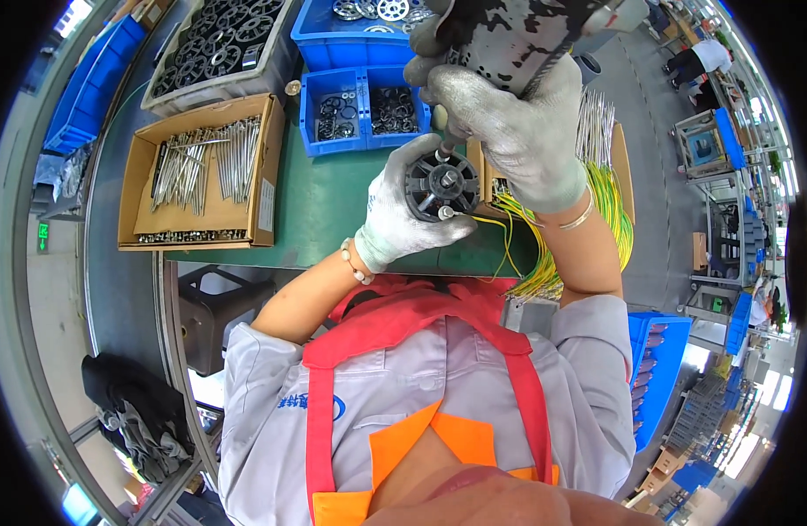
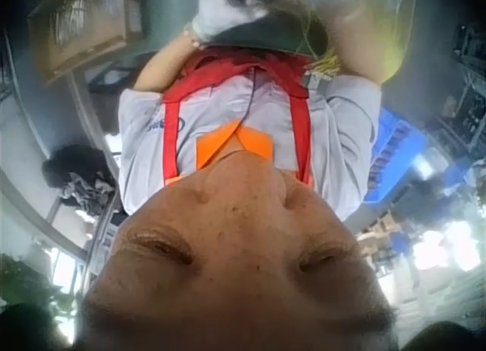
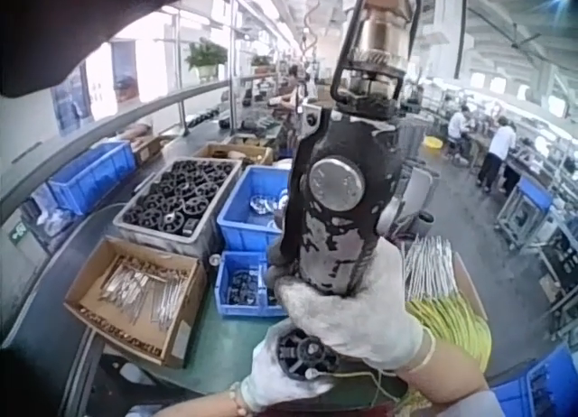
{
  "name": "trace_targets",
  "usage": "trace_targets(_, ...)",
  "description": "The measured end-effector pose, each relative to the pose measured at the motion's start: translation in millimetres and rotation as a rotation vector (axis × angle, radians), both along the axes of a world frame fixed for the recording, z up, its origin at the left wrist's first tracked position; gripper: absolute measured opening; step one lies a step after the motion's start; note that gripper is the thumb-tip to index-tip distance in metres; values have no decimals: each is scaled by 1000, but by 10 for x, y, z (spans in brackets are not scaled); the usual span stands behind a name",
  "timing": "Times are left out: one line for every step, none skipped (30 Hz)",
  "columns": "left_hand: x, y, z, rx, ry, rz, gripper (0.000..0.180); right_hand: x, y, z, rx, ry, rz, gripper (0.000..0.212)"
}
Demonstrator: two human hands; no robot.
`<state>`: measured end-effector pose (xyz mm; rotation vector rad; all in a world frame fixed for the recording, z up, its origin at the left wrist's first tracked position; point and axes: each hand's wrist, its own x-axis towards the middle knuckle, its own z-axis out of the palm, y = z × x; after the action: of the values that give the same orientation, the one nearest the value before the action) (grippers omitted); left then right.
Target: The person assembles electric motors by inserting a rotor into a base, sliding a cylindrical casing over it, attaching an end cap, inserting bolts and a ground wire, and tightening the bolts with an electric screwdriver.
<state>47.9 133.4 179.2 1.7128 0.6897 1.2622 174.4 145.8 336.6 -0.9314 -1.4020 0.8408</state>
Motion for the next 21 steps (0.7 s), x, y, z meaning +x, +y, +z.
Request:
trace_targets(-12,-14,9,6,2,-1,102,108,-7,28,-121,-47,79,31)
trace_targets(-18,-37,23,-20,-14,-10,101,93,2,1,-112,-45,74,31)
trace_targets(-2,-35,47,-41,-34,-25,100,66,28,-51,-64,44,67,30)
trace_targets(0,-42,59,-28,-37,-38,100,37,37,-82,-14,132,60,31)
trace_targets(-1,-25,57,1,-12,-20,100,21,55,-66,-4,167,73,26)
trace_targets(-3,-14,43,29,13,-3,100,36,23,22,17,73,58,30)
trace_targets(-1,-12,-1,-43,-36,-32,99,17,8,67,53,168,71,34)
trace_targets(-2,-23,-15,-36,-41,-32,99,-26,-13,88,81,264,91,37)
trace_targets(1,-29,-22,-48,-55,-27,99,-21,-67,153,85,259,93,37)
trace_targets(1,-24,-31,-64,-68,-20,99,2,-130,247,62,252,119,40)
trace_targets(-46,-26,-33,-27,15,6,100,10,-204,275,28,252,148,43)
trace_targets(-45,-21,-22,-40,16,14,100,24,-249,253,14,254,156,43)
trace_targets(-32,0,6,-58,30,-12,101,37,-286,225,33,237,170,43)
trace_targets(-34,-8,46,-81,43,-37,101,21,-339,185,48,221,184,43)
trace_targets(-39,17,63,-58,19,-66,100,-13,-362,128,60,201,129,39)
trace_targets(-41,63,28,-65,63,-101,97,-44,-386,71,42,206,135,39)
trace_targets(-35,77,28,12,104,-47,95,-54,-377,40,47,175,124,36)
trace_targets(-33,75,26,90,147,6,94,-61,-378,19,55,144,113,33)
trace_targets(-33,71,12,85,148,10,94,-63,-392,44,36,101,100,27)
trace_targets(-26,72,5,40,141,6,94,-36,-405,33,35,103,97,27)
trace_targets(-20,67,-1,-4,134,3,93,3,-416,11,38,15,133,43)
